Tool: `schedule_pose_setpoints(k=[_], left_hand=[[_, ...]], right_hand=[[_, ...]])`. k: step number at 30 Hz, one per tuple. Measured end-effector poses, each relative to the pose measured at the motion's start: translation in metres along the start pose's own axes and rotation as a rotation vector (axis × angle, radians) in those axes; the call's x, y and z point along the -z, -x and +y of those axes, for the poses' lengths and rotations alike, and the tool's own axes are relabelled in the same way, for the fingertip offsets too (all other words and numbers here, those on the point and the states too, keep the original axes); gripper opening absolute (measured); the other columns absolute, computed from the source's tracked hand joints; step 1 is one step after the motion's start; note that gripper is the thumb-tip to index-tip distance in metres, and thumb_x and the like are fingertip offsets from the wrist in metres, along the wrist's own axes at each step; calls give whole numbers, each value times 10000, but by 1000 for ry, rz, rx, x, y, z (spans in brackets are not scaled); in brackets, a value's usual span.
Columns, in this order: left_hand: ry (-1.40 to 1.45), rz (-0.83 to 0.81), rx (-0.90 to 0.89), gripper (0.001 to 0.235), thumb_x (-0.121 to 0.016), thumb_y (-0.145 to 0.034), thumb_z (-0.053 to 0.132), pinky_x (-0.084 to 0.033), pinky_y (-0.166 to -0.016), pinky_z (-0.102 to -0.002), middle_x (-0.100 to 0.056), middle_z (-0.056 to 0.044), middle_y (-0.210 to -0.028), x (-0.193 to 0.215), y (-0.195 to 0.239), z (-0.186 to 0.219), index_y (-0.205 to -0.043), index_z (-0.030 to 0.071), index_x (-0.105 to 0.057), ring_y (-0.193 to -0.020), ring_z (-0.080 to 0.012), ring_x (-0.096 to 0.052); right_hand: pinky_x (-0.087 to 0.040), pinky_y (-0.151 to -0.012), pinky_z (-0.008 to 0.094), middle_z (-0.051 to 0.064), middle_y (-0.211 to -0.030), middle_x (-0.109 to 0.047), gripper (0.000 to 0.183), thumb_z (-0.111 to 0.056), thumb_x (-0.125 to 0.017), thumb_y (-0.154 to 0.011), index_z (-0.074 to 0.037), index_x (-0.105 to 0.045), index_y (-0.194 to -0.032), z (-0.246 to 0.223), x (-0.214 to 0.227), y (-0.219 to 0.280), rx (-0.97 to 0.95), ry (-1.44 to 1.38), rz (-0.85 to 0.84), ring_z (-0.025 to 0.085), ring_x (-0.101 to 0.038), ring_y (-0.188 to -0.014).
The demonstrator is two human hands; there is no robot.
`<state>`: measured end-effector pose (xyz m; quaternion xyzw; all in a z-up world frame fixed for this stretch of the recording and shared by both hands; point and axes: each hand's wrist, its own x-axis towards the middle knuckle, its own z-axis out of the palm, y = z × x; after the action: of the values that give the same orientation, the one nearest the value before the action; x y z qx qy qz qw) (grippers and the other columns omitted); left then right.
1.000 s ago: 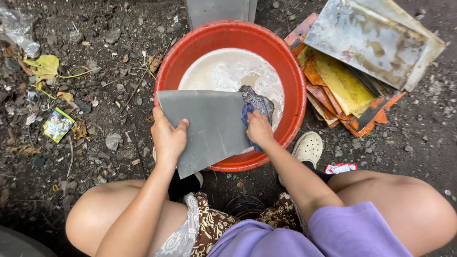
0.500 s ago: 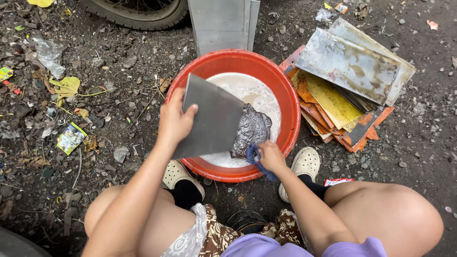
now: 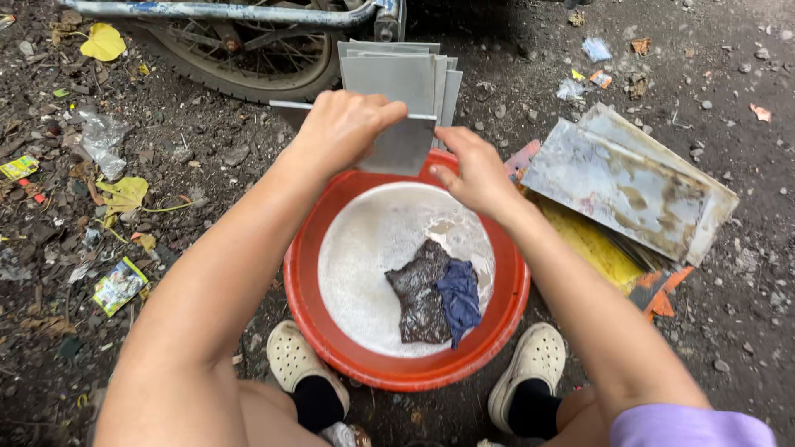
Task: The person scrubs flat metal sheets with a blue cloth over a red bucket filled with soapy water. They repeatedly dip the cloth, wipe both sides of each sheet, and place cleaned sheets aside.
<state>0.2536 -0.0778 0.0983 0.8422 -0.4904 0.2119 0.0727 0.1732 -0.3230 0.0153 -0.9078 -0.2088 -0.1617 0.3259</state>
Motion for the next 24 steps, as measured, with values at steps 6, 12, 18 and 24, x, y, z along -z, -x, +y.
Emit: schedule_pose_setpoints(k=[6,12,18,24], left_hand=[[-56,57,16,270,-665,-783,-16,-525,-605,-448,-701,-55,-885,-62,-47,-65,-995,151,-654,-809,-312,-713],[91,163,97,292,-685,-756,-23,-524,-693,-437,-696,-60,-927,-154,-74,-96,-1012,114,-658,-887,-311,-688],[121,238,324,317,-723,-862,14,-307,-1101,-578,-690,-73,-1090,-231,-80,-141,-1161,119,-728,-1141,-339,-578],[204,107,554,292,-680,-874,-36,-88,-1136,-757,-659,-137,-1183,-303,-69,-136,-1128,100,-728,-1230,-378,-537]], right_hand=[[-512,-993,447,242,-1292,-640,634,-105,-752,-844,24,-530,-1424,37,16,-33,-103,-8,-152,382,-648,-1153],[-483,-1024,462,239,-1252,-653,615,-102,-753,-817,12,-553,-1388,107,-9,16,-227,80,-414,385,-631,-1167],[-475,-1035,416,181,-1293,-641,502,-106,-734,-816,-45,-622,-1301,124,-36,85,-376,16,-754,343,-617,-1200],[-481,-1016,430,173,-1263,-646,463,-130,-710,-861,-43,-622,-1307,142,-30,108,-372,-30,-832,359,-623,-1171]])
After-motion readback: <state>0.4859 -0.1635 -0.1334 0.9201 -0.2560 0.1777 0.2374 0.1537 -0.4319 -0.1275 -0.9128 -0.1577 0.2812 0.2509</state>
